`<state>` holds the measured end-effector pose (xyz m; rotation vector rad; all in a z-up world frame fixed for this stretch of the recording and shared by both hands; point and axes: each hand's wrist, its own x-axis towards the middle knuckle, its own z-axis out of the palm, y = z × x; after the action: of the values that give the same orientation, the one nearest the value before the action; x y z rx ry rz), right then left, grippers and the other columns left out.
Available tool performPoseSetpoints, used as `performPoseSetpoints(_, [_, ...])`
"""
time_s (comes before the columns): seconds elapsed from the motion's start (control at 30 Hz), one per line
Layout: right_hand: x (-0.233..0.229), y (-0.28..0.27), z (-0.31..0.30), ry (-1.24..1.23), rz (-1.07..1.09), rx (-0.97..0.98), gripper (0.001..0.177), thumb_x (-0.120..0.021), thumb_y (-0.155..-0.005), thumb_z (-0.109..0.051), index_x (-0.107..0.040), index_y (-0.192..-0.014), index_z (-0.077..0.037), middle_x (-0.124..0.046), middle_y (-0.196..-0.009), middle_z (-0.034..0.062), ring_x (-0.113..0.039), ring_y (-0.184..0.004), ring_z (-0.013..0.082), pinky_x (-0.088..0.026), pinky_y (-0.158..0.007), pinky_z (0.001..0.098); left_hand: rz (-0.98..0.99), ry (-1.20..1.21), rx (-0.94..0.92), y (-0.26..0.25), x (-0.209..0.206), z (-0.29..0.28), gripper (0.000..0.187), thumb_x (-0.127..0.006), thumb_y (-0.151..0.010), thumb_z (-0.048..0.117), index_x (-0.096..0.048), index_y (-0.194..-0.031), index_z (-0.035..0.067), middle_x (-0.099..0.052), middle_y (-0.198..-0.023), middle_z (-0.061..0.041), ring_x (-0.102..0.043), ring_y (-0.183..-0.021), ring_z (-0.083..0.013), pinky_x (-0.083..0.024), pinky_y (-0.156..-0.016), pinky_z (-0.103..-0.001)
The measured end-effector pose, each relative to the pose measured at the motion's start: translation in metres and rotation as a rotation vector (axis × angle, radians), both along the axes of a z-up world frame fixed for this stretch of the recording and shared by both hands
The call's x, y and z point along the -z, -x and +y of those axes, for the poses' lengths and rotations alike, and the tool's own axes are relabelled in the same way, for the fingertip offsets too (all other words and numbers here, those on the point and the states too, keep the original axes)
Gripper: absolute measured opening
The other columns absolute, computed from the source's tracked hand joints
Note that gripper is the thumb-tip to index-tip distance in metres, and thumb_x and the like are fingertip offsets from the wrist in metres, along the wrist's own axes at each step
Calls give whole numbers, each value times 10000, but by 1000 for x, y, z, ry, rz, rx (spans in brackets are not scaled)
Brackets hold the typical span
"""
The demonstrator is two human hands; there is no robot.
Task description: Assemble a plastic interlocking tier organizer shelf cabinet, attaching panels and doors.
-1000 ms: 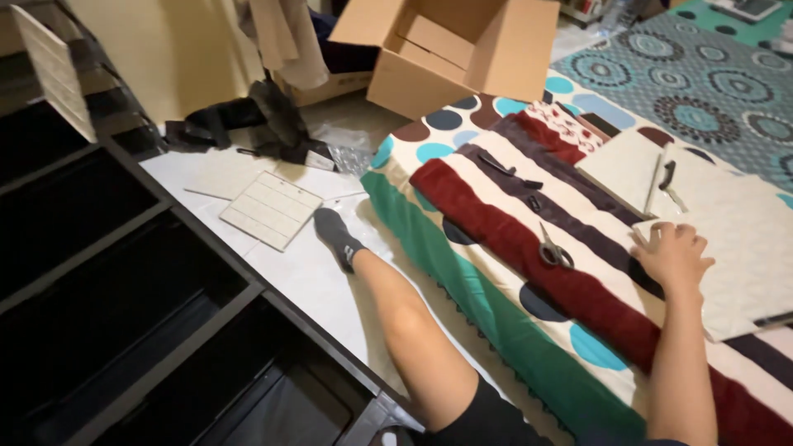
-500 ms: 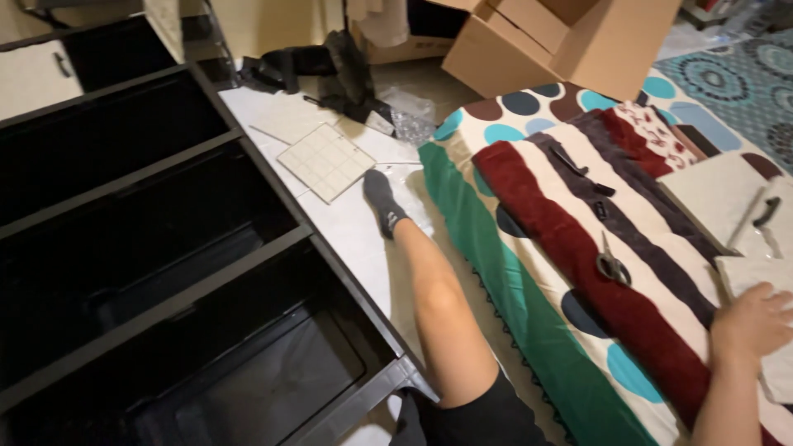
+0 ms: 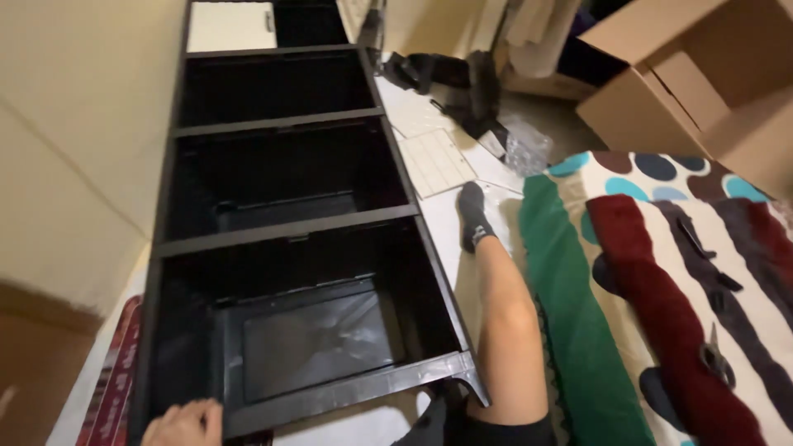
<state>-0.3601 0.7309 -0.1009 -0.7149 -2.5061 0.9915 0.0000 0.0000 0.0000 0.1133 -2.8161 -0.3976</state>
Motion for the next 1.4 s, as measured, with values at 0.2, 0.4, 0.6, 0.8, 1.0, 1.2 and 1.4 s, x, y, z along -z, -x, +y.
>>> performPoseSetpoints(0.2, [-293, -250, -103, 590, 682, -510, 88, -595, -1148, -57, -597, -1232, -32, -657, -1119, 105, -623, -999, 209, -524, -916, 351, 325, -535, 39, -12, -110, 114, 152, -661, -947, 147, -672, -839, 40, -696, -935, -107, -639, -984, -293, -503, -893, -402])
performPoseSetpoints(0.4, [-340, -266, -232, 994, 828, -571, 301, -676, -999, 68, -605, -1284, 1, -697, -1140, 57, -647, -992, 164, -520, -925, 294, 80, -1654, 365, -27, -166, 166, 386, -606, -975, 293, -605, -1223, -3, -719, -1163, -166, -690, -1093, -256, -521, -976, -361])
performPoseSetpoints(0.6, [-308, -311, -340, 116, 980, -961, 242, -650, -936, 1, -691, -1173, 26, -727, -1151, 157, -702, -1103, 275, -534, -1035, 456, 200, -2169, 578, -23, -234, 166, 756, -631, -908, 368, -305, -1534, 96, -546, -1459, -157, -615, -1283, -275, -490, -1054, -411])
performPoseSetpoints(0.8, [-319, -346, -383, -495, 985, -1450, 184, -712, -908, -53, -684, -1082, 1, -704, -1234, 195, -664, -1236, 359, -484, -1076, 584, 326, -2114, 160, -9, -178, 156, 672, -648, -851, 94, -436, -1482, -4, -622, -1336, -175, -626, -1196, -250, -496, -1030, -385])
performPoseSetpoints(1.0, [-348, -347, -377, -550, 732, -1570, 386, -766, -743, -103, -709, -1121, -50, -609, -1334, 196, -541, -1298, 386, -346, -1055, 651, 280, -2068, 217, -9, -159, 132, 608, -640, -828, 23, -515, -1420, -31, -675, -1264, -162, -652, -1131, -238, -512, -988, -360])
performPoseSetpoints(1.2, [-348, -308, -339, -5, 656, -908, 545, -767, -826, -75, -510, -1307, -58, -492, -1445, 146, -499, -1358, 343, -434, -1115, 502, 172, -1979, 273, -11, -171, 113, 621, -619, -794, 16, -549, -1409, -36, -682, -1276, -140, -652, -1134, -212, -500, -993, -313])
performPoseSetpoints(1.4, [-245, -243, -319, 910, -308, -629, 467, -662, -895, -180, -533, -1331, -76, -622, -1277, 168, -592, -1197, 303, -500, -914, 456, -53, -1954, 225, 11, -117, 102, 588, -567, -795, 52, -576, -1375, -45, -692, -1255, -167, -663, -1110, -230, -513, -976, -327])
